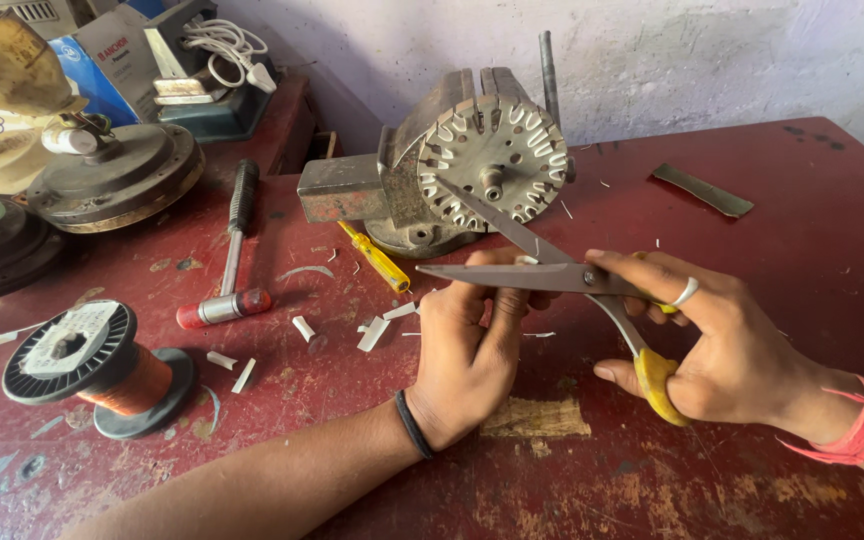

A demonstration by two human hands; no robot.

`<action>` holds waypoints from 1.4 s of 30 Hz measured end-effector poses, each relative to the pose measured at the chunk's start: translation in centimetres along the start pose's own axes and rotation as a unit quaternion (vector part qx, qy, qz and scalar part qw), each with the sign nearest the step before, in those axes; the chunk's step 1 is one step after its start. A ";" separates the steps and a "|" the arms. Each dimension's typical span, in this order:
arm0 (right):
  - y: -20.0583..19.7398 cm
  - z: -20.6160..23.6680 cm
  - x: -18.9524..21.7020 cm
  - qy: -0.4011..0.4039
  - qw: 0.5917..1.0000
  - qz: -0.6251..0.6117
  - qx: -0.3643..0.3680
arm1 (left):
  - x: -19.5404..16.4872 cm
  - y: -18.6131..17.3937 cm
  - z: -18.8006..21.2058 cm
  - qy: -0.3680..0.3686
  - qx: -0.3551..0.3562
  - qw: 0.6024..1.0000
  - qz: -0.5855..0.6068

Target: The person cuts small white plastic pieces with scissors and inserts them into the slots of a motor rotor held in a bench vise. The person repeatedly cuts and places the pieces into the rotor slots throughout the clip.

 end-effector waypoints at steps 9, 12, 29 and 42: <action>-0.7 0.8 -3.6 0.069 0.908 -0.413 0.011 | 1.7 -0.2 -0.4 -0.074 -0.039 0.993 0.087; -1.0 0.4 -2.8 0.033 0.952 -0.305 -0.002 | 1.9 -0.2 -0.2 -0.079 -0.045 0.992 0.090; 0.3 -0.2 -2.7 0.143 0.989 0.037 -0.008 | 4.7 -0.2 1.4 -0.140 -0.144 0.967 0.154; -0.1 -0.8 0.7 0.060 0.996 0.054 -0.023 | 0.9 -0.2 0.4 -0.042 -0.084 0.993 0.068</action>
Point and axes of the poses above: each hand's wrist, its own z-axis away from the middle knuckle, its own y-axis out of the palm, x = y × z, the point moved 9 cm from there along -z, towards the middle knuckle, and after that the axes turned 13 degrees about y, right-handed, at the moved point
